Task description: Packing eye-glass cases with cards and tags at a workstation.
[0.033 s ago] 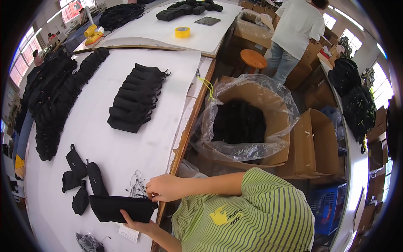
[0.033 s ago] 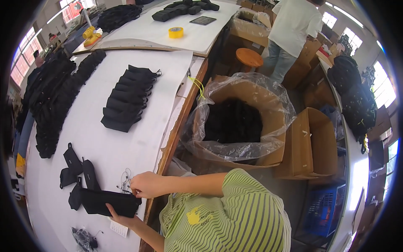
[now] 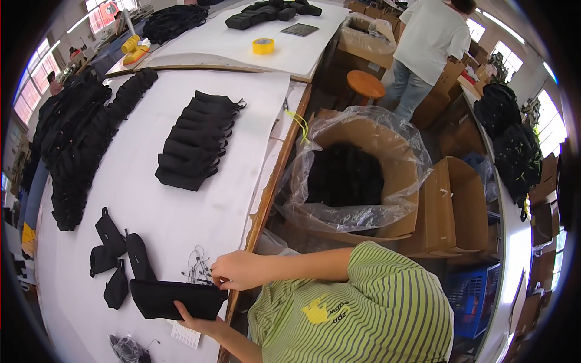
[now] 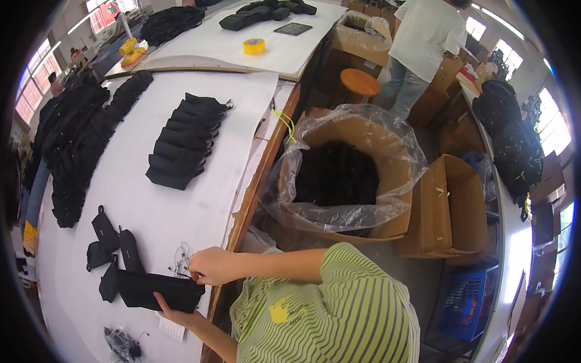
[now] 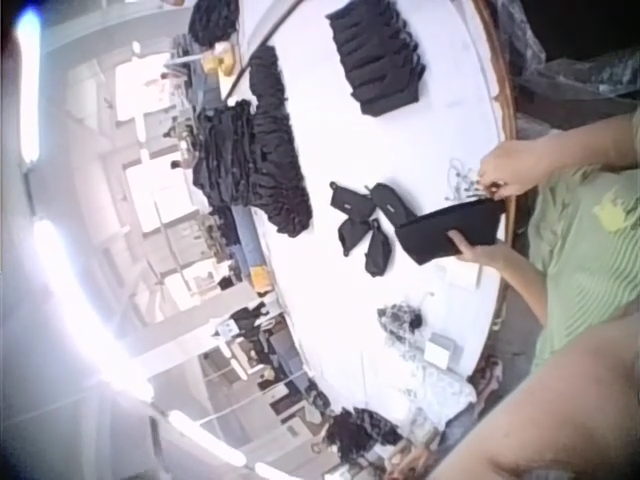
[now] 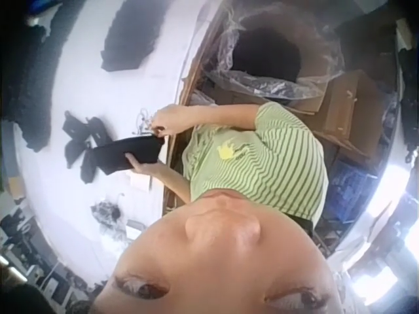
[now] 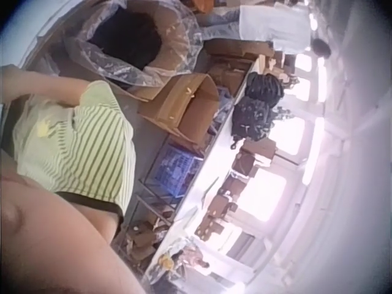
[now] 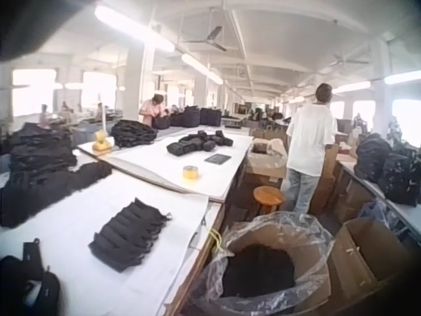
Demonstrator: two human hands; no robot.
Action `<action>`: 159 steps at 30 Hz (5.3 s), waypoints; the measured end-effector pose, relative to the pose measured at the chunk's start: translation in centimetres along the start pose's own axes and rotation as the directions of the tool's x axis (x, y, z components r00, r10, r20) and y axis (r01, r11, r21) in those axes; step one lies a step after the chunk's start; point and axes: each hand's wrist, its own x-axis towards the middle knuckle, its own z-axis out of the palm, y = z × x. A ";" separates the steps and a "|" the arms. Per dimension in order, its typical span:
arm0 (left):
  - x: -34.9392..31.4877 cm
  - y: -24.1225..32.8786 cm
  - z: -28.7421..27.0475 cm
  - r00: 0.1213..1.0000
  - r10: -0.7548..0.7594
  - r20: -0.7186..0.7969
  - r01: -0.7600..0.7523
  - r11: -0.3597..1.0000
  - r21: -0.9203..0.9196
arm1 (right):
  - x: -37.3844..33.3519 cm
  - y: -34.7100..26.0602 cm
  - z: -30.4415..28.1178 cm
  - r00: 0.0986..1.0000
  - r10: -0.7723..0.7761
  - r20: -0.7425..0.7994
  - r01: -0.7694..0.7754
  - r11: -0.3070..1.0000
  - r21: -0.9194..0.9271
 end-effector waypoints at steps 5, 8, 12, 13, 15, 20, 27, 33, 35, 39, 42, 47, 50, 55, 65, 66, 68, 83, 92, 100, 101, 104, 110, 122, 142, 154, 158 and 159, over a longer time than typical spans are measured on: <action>0.5 -0.3 -0.4 1.000 0.008 0.014 -0.008 1.000 -0.007 | -0.1 0.0 0.3 0.998 0.036 0.046 -0.038 0.999 0.032; 0.9 -0.3 -0.5 1.000 0.013 -0.025 -0.014 0.999 -0.035 | -0.3 -0.5 0.8 0.999 0.006 -0.047 -0.002 0.996 0.086; 1.0 -0.1 -0.6 0.998 0.029 -0.047 -0.030 0.999 -0.038 | -0.3 -1.0 1.6 0.989 -0.038 -0.144 0.054 0.993 0.109; 0.9 -0.1 -0.4 0.996 0.044 -0.074 -0.048 0.997 -0.054 | -0.3 -1.1 1.8 0.983 -0.047 -0.178 0.065 0.993 0.095; 0.4 0.3 0.4 0.993 0.060 -0.104 -0.068 0.995 -0.069 | -0.2 -1.1 2.7 0.981 -0.033 -0.191 0.045 0.997 0.056; 0.2 0.6 0.6 0.978 0.092 -0.190 -0.097 0.995 -0.021 | -0.1 -1.3 3.7 0.962 -0.033 -0.272 0.032 0.999 -0.007; 0.0 1.0 0.8 0.976 0.076 -0.203 -0.097 0.991 -0.097 | -0.5 -1.4 2.6 0.974 0.036 -0.225 0.030 0.958 0.285; 0.5 1.1 0.3 0.985 0.015 -0.173 -0.045 0.984 -0.173 | -0.5 -1.3 2.9 0.957 -0.071 -0.282 0.114 0.984 0.138; 0.6 1.2 0.2 0.983 0.011 -0.181 -0.042 0.986 -0.164 | -0.5 -1.4 3.0 0.953 -0.086 -0.290 0.118 0.989 0.092; 0.7 0.9 0.0 0.983 -0.016 -0.181 -0.019 0.982 -0.189 | -0.3 -1.8 2.8 0.957 0.004 -0.290 0.034 0.992 0.125; 0.4 1.1 0.1 0.987 0.011 -0.157 -0.039 0.983 -0.180 | 0.0 -1.6 3.0 0.954 0.042 -0.297 0.002 0.989 0.147; 0.3 1.2 0.2 0.985 0.029 -0.169 -0.056 0.986 -0.158 | 0.2 -1.4 2.8 0.959 0.070 -0.275 -0.025 0.987 0.162; 0.2 1.3 0.5 0.983 0.015 -0.184 -0.046 0.986 -0.162 | 0.2 -1.4 2.5 0.966 0.098 -0.238 -0.055 0.982 0.181; 0.0 1.5 0.8 0.986 -0.004 -0.168 -0.024 0.986 -0.165 | 0.0 -1.5 2.5 0.961 0.095 -0.259 -0.037 0.975 0.221; 0.1 1.5 0.8 0.987 -0.075 -0.143 0.045 0.978 -0.204 | -0.1 -0.8 2.9 0.898 -0.136 -0.418 0.177 0.982 0.062; 0.0 1.4 0.8 0.987 -0.076 -0.139 0.047 0.978 -0.204 | -0.1 -1.0 2.7 0.922 -0.083 -0.377 0.138 0.983 0.122; 0.0 1.3 0.7 0.984 -0.093 -0.154 0.062 0.978 -0.197 | -0.1 -1.2 2.6 0.941 -0.031 -0.338 0.096 0.979 0.178; -0.1 0.9 0.5 0.988 -0.074 -0.134 0.052 0.985 -0.163 | -0.1 -0.8 2.4 0.969 0.065 -0.239 -0.017 0.980 0.198; 0.0 0.8 0.6 0.986 -0.051 -0.158 0.027 0.988 -0.151 | -0.2 -0.8 1.8 0.976 0.089 -0.200 -0.029 0.958 0.284; -0.1 0.9 0.6 0.987 -0.059 -0.151 0.035 0.987 -0.158 | -0.2 -0.5 1.5 0.969 0.076 -0.234 0.013 0.934 0.357; -0.1 0.9 0.6 0.988 -0.055 -0.145 0.033 0.988 -0.153 | -0.3 -0.6 1.5 0.969 0.076 -0.234 0.013 0.934 0.358; 0.0 0.8 0.5 0.985 -0.071 -0.160 0.046 0.987 -0.156 | -0.4 -0.6 1.7 0.965 0.077 -0.251 0.012 0.942 0.334; -0.5 1.2 1.1 0.986 -0.065 -0.152 0.040 0.987 -0.158 | -0.4 -0.4 1.8 0.959 0.056 -0.278 0.036 0.948 0.316; -0.1 0.8 0.8 0.983 -0.059 -0.175 0.034 0.989 -0.141 | -0.3 -0.5 1.8 0.957 0.012 -0.289 0.067 0.963 0.262; 0.0 0.2 0.1 0.991 -0.072 -0.110 0.052 0.983 -0.175 | 0.4 0.9 2.5 0.988 -0.020 -0.155 0.042 0.989 0.145; 0.4 -0.9 -1.1 0.993 -0.114 -0.016 0.113 0.991 -0.077 | 0.6 1.1 -0.7 0.990 0.010 0.139 -0.026 0.994 0.110; 0.6 -1.3 -1.5 0.989 -0.143 -0.035 0.142 0.989 -0.029 | 0.4 1.3 -0.5 0.991 0.001 0.132 -0.021 0.988 0.154; 0.6 -1.3 -1.5 0.989 -0.144 -0.035 0.143 0.989 -0.028 | 0.4 1.3 -0.5 0.990 0.001 0.142 -0.025 0.986 0.164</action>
